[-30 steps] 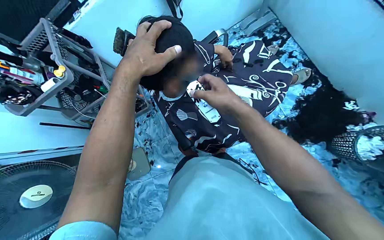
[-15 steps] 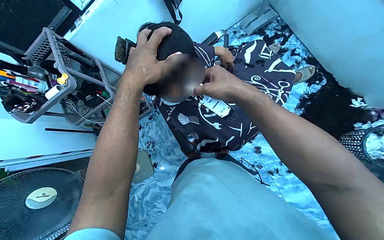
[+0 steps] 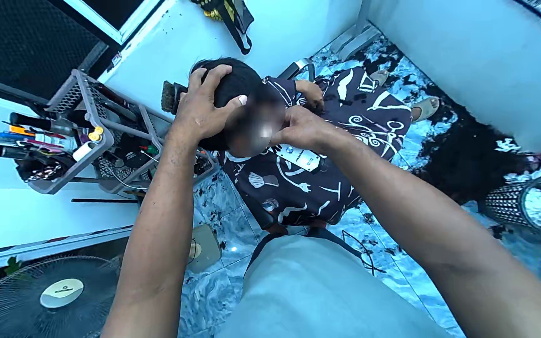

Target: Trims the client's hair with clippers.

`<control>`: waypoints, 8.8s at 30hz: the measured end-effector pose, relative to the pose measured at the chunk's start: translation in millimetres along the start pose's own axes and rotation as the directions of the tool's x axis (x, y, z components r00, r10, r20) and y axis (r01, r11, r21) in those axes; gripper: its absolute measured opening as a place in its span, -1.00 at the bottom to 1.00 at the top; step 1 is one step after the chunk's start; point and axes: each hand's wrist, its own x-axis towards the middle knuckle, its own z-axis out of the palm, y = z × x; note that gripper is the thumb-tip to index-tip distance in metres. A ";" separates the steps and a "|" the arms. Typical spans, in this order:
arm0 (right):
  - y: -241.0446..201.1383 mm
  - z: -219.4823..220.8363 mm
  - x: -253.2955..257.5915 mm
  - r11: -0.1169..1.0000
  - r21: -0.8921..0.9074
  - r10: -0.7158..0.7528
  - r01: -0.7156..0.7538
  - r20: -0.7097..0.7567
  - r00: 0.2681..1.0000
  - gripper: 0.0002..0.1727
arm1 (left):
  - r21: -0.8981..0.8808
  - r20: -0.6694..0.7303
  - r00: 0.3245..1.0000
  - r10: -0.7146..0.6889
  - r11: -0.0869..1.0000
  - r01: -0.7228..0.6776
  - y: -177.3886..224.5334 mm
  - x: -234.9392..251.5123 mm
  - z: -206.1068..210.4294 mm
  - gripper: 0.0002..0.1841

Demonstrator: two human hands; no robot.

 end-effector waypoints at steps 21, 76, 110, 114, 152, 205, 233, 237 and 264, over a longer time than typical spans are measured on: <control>-10.6 -16.5 3.6 0.997 0.074 0.010 -0.014 0.050 0.999 -0.75 | -0.018 0.001 1.000 -0.001 1.000 0.001 -6.1 7.5 0.8 -0.15; -16.0 -25.4 10.0 0.999 -0.027 0.023 -0.022 0.056 0.998 -0.72 | -0.050 -0.004 1.000 -0.027 0.998 0.027 -6.9 11.0 0.6 -0.17; -7.6 -5.6 9.3 0.987 -0.141 0.080 -0.080 -0.007 0.997 -0.61 | -0.026 0.040 0.997 -0.061 0.998 0.062 -4.8 16.9 -2.6 -0.12; -4.2 -2.2 8.9 0.994 -0.087 0.063 -0.065 -0.029 0.998 -0.61 | -0.026 0.037 0.998 -0.057 0.998 0.058 -4.8 19.7 -2.5 -0.13; 0.4 4.6 8.3 0.996 0.067 0.061 -0.054 -0.105 0.993 -0.64 | -0.042 0.045 0.998 -0.035 0.998 0.037 -5.7 31.4 -1.7 -0.10; 6.2 14.3 0.3 0.892 0.448 0.129 -0.064 -0.116 0.985 -0.67 | -0.022 0.061 0.998 -0.011 1.000 0.012 -0.5 43.6 -0.1 -0.11; 4.6 17.9 7.6 0.953 0.304 0.058 0.010 -0.216 0.975 -0.64 | -0.028 0.081 0.996 -0.029 0.999 0.031 -5.8 52.2 -0.7 -0.09; 4.5 18.2 8.4 0.977 0.212 0.084 -0.034 -0.231 0.969 -0.66 | -0.027 0.086 0.996 -0.024 0.999 0.026 -6.3 52.8 -1.4 -0.10; -1.6 19.2 8.6 0.973 0.232 0.064 -0.008 -0.235 0.970 -0.69 | -0.052 0.081 0.996 -0.046 0.997 0.050 -10.7 48.2 -4.8 -0.09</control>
